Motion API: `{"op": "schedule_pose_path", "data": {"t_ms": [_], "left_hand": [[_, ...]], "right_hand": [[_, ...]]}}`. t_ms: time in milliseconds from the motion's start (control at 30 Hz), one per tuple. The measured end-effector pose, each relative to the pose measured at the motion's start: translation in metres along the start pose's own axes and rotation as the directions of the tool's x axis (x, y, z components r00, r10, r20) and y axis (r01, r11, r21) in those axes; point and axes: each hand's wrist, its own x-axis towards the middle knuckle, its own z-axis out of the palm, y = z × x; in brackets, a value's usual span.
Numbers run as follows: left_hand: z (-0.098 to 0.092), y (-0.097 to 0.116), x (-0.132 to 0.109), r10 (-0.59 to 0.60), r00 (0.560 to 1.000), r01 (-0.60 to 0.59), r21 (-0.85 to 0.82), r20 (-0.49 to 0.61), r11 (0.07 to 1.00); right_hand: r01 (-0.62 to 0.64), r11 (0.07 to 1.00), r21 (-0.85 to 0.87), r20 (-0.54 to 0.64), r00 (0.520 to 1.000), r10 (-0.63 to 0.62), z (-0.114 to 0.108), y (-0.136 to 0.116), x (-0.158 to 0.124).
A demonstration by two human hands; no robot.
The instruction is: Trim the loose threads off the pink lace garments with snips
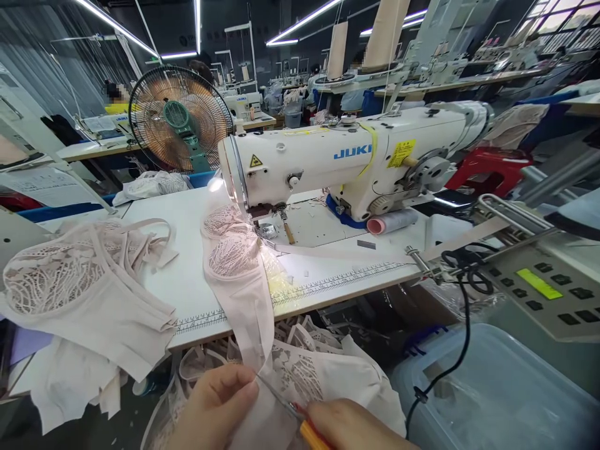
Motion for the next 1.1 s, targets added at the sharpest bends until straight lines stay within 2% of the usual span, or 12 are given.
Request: {"op": "schedule_pose_path", "data": {"t_ms": [167, 333, 400, 500, 600, 700, 833, 900, 967, 1000, 1100], "left_hand": [[0.001, 0.002, 0.0, -0.001, 1.0, 0.0, -0.027, -0.021, 1.0], [-0.002, 0.005, -0.001, 0.01, 1.0, -0.009, 0.057, -0.011, 0.998], [-0.003, 0.005, -0.002, 0.016, 0.999, -0.012, 0.084, -0.043, 0.996], [-0.005, 0.004, -0.005, 0.067, 0.99, -0.054, 0.103, -0.127, 0.993], [-0.006, 0.001, -0.007, 0.133, 0.983, -0.12, 0.108, -0.124, 0.987], [-0.007, -0.004, -0.009, 0.198, 0.978, -0.19, 0.119, -0.068, 0.975], [-0.007, -0.014, -0.011, 0.266, 0.964, -0.262, 0.155, -0.004, 0.953], [-0.009, -0.016, -0.012, 0.282, 0.957, -0.29, 0.236, 0.067, 0.927], [-0.013, -0.016, -0.014, 0.31, 0.939, -0.344, 0.424, 0.148, 0.838], [-0.017, -0.015, -0.015, 0.331, 0.926, -0.373, 0.545, 0.178, 0.751], [-0.032, -0.008, -0.018, 0.381, 0.896, -0.382, 0.835, 0.229, 0.395]], "right_hand": [[-0.052, 0.999, 0.006, -0.034, 0.998, 0.052, 0.007, 0.003, 0.005], [-0.102, 0.979, 0.175, -0.025, 0.994, 0.108, 0.007, 0.003, 0.009], [-0.078, 0.978, 0.196, -0.038, 0.995, 0.087, 0.001, 0.001, 0.008], [0.01, 0.992, 0.124, -0.185, 0.983, 0.013, -0.01, -0.005, 0.005], [0.109, 0.978, 0.181, -0.296, 0.954, -0.051, -0.017, -0.016, 0.006], [0.168, 0.946, 0.277, -0.275, 0.957, -0.09, -0.019, -0.031, 0.017], [0.129, 0.944, 0.302, -0.17, 0.982, -0.08, -0.016, -0.042, 0.038], [0.147, 0.948, 0.284, -0.133, 0.985, -0.113, -0.017, -0.04, 0.04], [0.208, 0.959, 0.194, -0.179, 0.968, -0.175, -0.023, -0.035, 0.035], [0.244, 0.962, 0.118, -0.225, 0.951, -0.214, -0.027, -0.03, 0.029], [0.269, 0.956, -0.117, -0.346, 0.891, -0.293, -0.046, -0.013, 0.007]]}}
